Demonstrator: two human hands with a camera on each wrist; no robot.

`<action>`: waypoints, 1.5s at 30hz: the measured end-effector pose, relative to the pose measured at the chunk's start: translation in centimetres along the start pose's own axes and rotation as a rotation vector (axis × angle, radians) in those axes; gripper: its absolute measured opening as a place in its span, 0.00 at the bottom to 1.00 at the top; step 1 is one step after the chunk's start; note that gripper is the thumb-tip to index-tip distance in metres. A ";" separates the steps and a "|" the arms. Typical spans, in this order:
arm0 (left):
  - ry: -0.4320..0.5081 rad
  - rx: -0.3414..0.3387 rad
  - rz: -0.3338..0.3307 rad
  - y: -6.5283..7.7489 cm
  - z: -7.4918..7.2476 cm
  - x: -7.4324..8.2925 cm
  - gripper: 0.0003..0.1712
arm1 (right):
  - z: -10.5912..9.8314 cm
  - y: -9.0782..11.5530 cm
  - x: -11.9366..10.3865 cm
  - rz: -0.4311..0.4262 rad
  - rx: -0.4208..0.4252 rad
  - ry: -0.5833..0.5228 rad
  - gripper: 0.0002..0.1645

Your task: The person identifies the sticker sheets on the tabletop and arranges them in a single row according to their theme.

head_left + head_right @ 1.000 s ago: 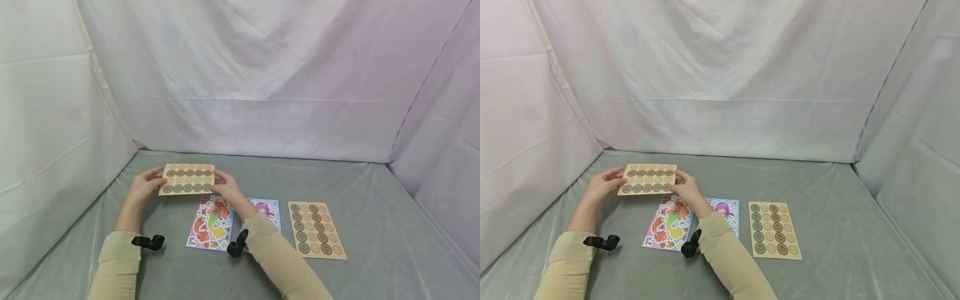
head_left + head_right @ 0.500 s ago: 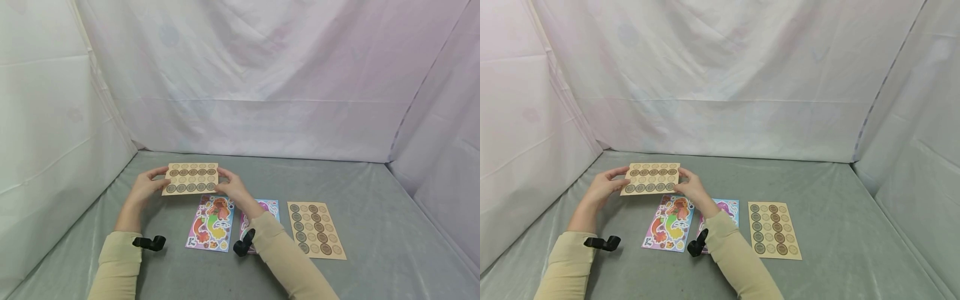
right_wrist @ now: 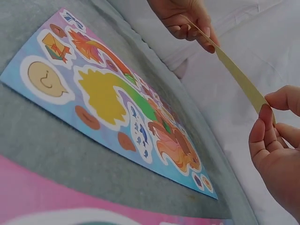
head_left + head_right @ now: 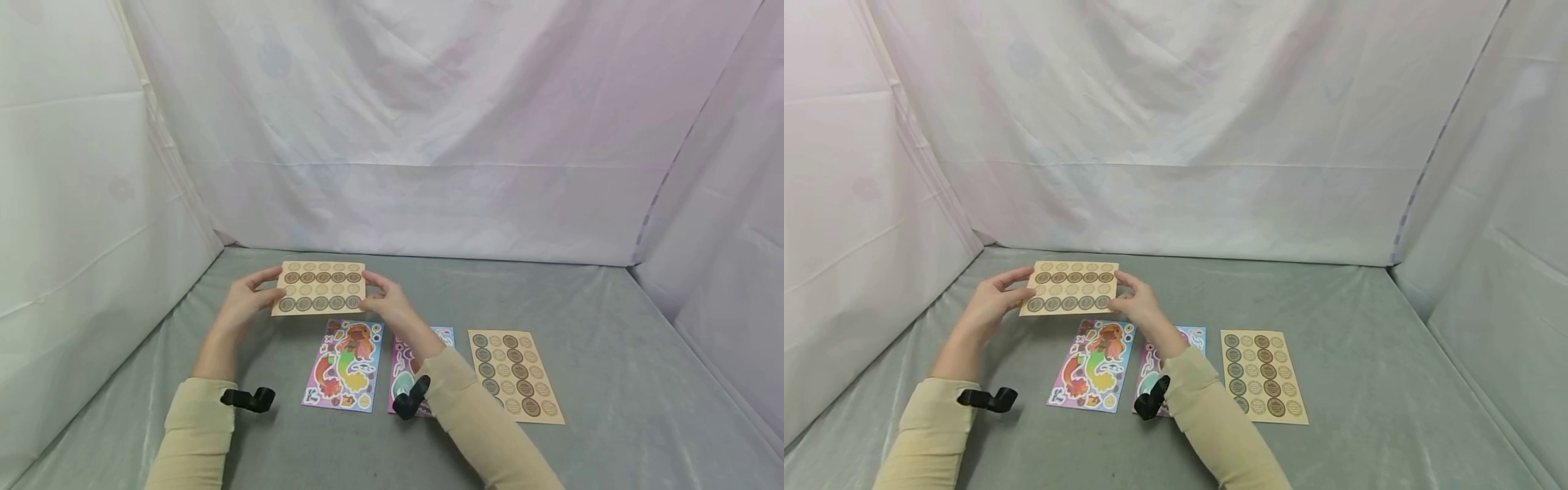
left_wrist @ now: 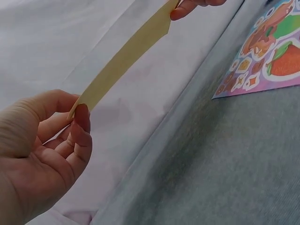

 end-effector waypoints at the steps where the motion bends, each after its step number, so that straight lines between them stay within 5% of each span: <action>1: 0.009 0.000 0.002 0.0 0.1 0.1 0.34 | -0.1 0.1 -0.1 -0.007 0.002 0.002 0.44; 32: 0.234 -0.043 0.100 0.6 3.7 3.4 0.33 | -3.4 3.7 -3.3 -0.119 0.020 -0.040 0.45; 45: 0.281 -0.061 0.080 1.3 5.3 4.3 0.32 | -5.0 5.6 -4.3 -0.114 0.021 -0.027 0.44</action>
Point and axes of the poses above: each hand's wrist, its own y-axis away from the middle knuckle, its own z-axis out of the palm, x = y × z, the point moved 3 cm from there along -y, towards the middle knuckle, and after that the axes turned 5 degrees about -y, right-handed, at the moved point
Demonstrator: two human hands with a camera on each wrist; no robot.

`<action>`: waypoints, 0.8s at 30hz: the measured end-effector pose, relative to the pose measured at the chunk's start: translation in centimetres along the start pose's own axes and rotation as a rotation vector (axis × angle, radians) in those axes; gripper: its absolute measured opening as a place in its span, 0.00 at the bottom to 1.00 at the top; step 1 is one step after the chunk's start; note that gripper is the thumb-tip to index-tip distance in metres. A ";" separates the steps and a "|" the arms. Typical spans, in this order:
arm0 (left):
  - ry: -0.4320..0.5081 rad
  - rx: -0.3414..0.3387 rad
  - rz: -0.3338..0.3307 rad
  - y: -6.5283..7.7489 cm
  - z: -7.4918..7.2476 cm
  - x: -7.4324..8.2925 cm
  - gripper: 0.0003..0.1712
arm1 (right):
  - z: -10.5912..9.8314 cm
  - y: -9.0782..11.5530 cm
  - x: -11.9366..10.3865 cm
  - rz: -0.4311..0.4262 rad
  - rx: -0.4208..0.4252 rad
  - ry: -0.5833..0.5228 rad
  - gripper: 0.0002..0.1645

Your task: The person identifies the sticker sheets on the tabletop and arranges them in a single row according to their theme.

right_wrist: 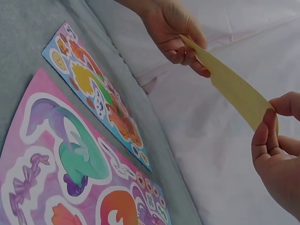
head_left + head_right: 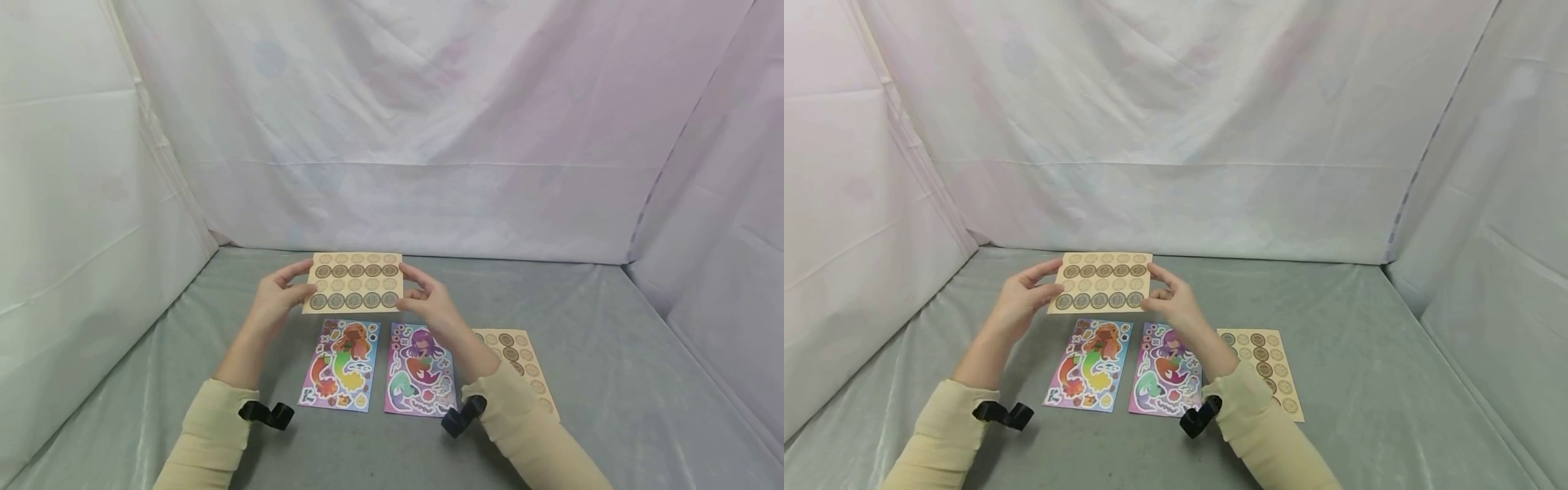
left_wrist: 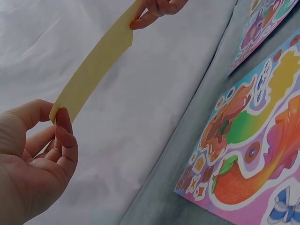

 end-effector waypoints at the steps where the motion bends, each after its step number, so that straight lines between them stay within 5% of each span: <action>1: 0.004 -0.001 0.003 0.1 0.2 0.0 0.32 | -0.1 0.1 -0.1 0.000 0.000 -0.006 0.44; 24: 0.093 -0.055 0.000 1.4 4.9 0.7 0.32 | -3.7 3.8 -1.7 0.008 0.025 0.039 0.45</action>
Point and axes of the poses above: each hand's wrist, its own y-axis away from the middle knuckle, its own z-axis out of the palm, x = y × z, the point moved 3 cm from there along -y, towards the middle knuckle, and after that the axes turned 5 degrees about -y, right-handed, at the moved point
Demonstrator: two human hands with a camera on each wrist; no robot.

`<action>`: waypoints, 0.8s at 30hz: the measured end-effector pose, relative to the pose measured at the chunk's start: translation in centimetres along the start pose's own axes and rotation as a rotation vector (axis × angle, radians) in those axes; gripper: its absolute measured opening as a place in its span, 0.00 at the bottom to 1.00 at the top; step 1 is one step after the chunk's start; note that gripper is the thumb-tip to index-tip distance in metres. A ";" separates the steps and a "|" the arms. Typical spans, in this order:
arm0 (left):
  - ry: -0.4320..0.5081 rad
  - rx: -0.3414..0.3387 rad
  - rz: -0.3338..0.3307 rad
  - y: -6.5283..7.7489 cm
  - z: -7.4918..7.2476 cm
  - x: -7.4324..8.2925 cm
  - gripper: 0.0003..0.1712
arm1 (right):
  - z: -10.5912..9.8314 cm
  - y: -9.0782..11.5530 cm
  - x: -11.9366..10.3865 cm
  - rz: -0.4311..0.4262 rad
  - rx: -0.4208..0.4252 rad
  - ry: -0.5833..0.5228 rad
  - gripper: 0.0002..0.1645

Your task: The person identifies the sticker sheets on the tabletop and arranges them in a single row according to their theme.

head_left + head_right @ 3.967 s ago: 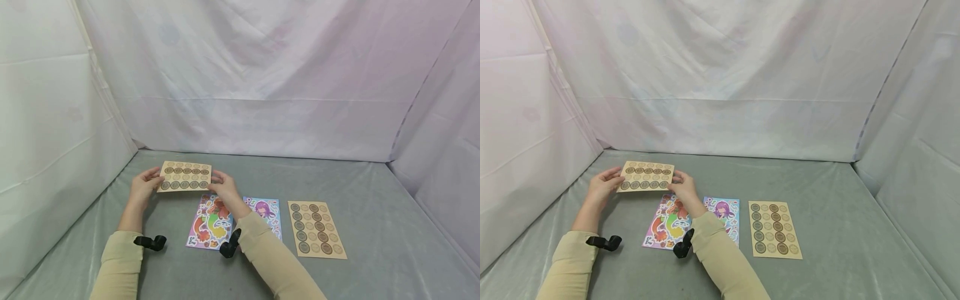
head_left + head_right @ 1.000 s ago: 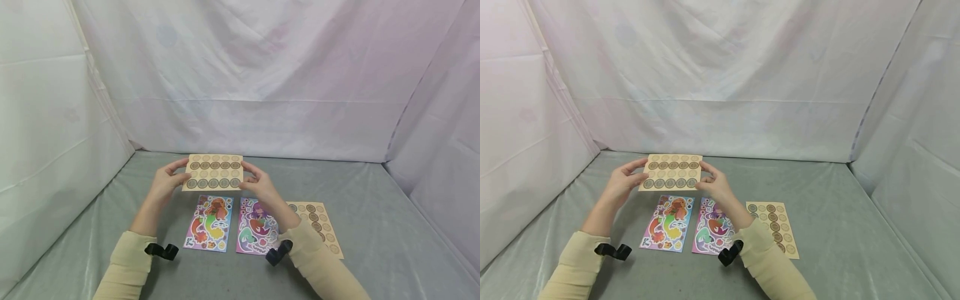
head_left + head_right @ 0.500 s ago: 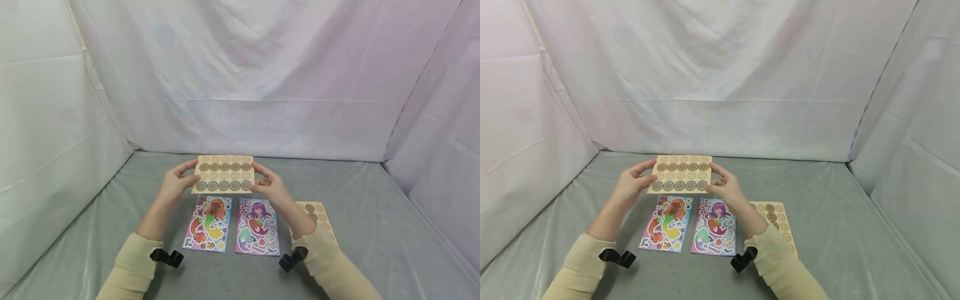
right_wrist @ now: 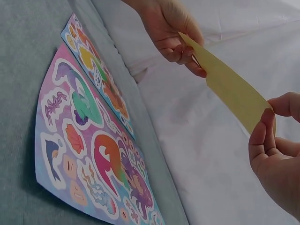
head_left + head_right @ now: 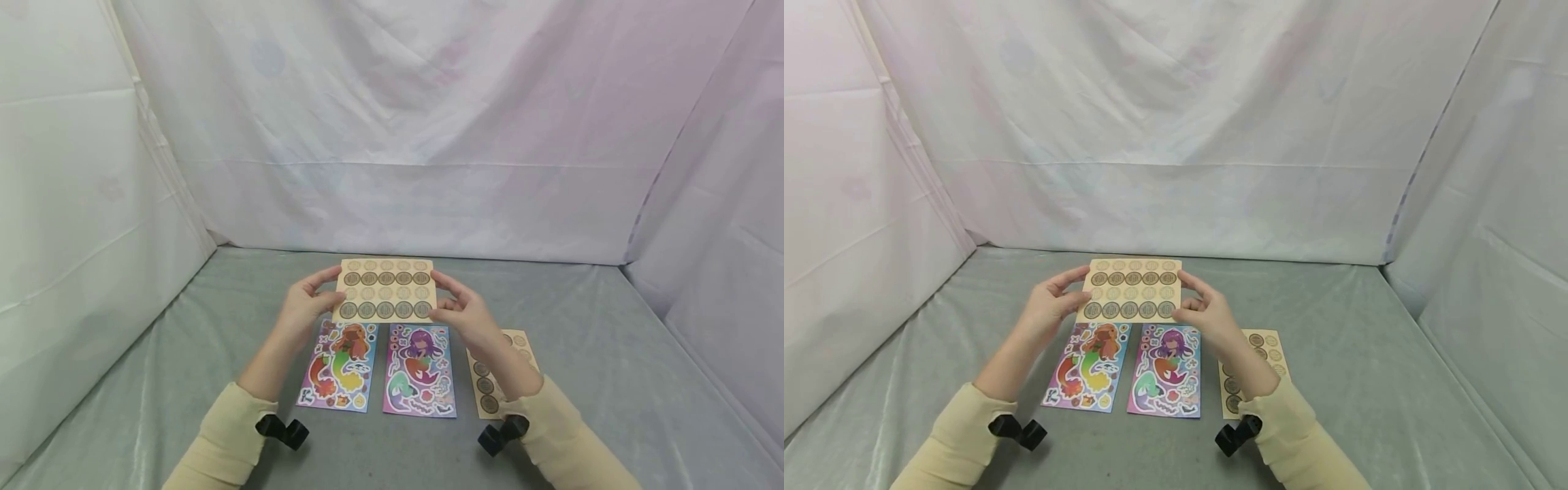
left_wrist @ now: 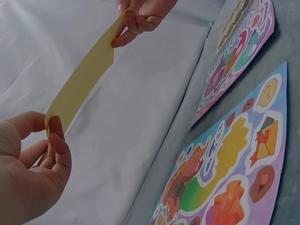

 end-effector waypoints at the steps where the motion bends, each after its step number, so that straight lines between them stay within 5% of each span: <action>1: 0.003 -0.001 -0.004 0.0 0.2 0.0 0.32 | -0.1 0.1 -0.1 0.002 0.002 0.004 0.46; 24: 0.041 -0.089 -0.053 0.8 5.1 0.6 0.35 | -3.8 3.3 -1.3 -0.017 0.050 0.026 0.45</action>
Point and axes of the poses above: each hand's wrist, its own y-axis away from the middle knuckle, its own z-axis out of the palm, x = y × z, the point moved 3 cm from there along -y, towards the middle knuckle, and after that the axes turned 5 degrees about -y, right-handed, at the moved point
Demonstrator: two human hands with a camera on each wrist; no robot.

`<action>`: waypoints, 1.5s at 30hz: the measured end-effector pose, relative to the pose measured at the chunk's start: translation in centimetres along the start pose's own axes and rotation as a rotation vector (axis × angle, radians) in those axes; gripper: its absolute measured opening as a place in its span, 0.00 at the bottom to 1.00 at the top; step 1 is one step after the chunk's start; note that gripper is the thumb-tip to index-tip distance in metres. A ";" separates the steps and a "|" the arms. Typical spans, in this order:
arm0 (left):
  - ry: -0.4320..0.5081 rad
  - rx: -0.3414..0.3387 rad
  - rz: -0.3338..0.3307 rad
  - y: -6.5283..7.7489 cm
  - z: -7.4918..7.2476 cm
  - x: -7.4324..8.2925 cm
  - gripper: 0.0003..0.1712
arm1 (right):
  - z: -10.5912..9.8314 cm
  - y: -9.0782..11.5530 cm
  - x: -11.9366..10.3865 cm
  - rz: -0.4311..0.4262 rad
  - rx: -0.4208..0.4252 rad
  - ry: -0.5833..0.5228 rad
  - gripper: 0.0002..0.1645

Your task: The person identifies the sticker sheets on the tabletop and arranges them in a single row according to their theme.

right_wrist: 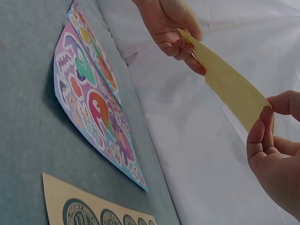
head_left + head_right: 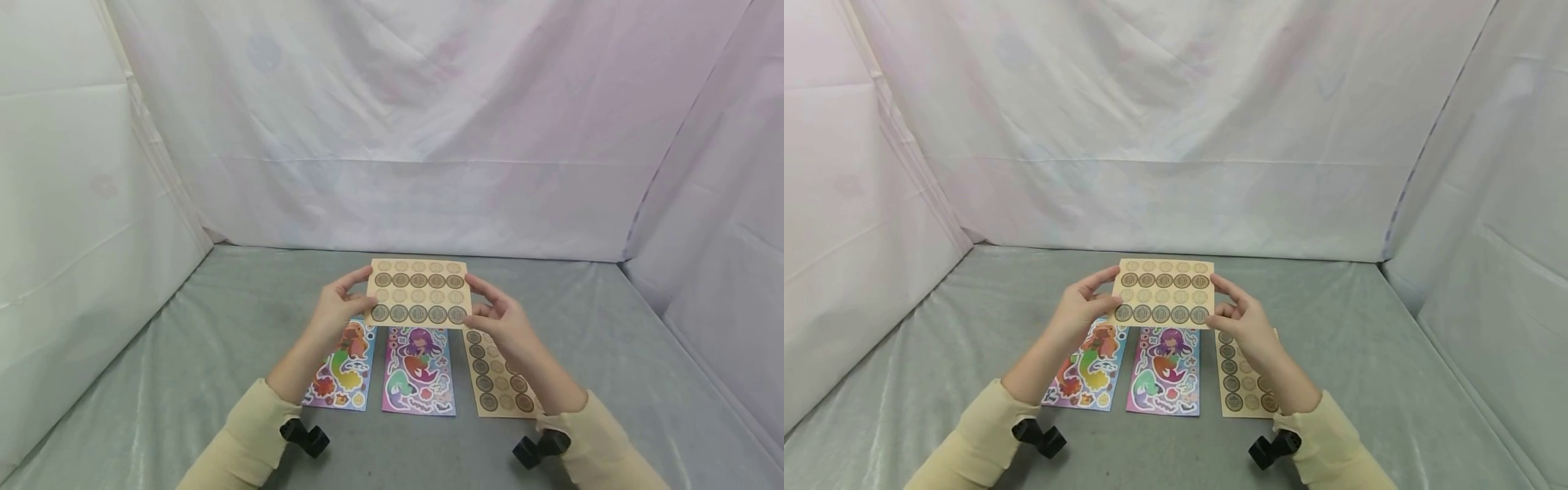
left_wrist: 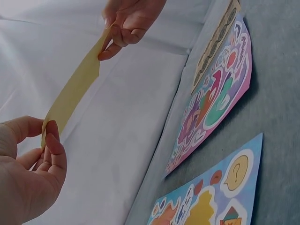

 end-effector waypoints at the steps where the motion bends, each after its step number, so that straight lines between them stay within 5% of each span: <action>1: -0.006 0.002 -0.006 0.0 0.2 0.0 0.35 | -0.2 0.1 0.0 -0.001 0.003 0.005 0.45; 14: 0.030 -0.041 0.045 -0.4 3.7 0.2 0.36 | -2.9 2.6 -0.6 -0.018 0.036 0.059 0.45; 29: 0.056 -0.137 0.051 -0.8 7.8 0.1 0.36 | -6.1 5.3 -1.1 -0.080 0.039 0.000 0.43; 45: 0.110 -0.156 -0.001 -0.8 12.3 -1.0 0.34 | -9.4 7.9 -0.7 -0.073 0.118 -0.011 0.38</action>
Point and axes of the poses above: each hand's wrist, its own y-axis away from the middle knuckle, its own z-axis out of the palm, x = y × z, the point moved 3 cm from there along -y, towards the middle knuckle, and after that the axes turned 5 degrees about -y, right-handed, at the moved point
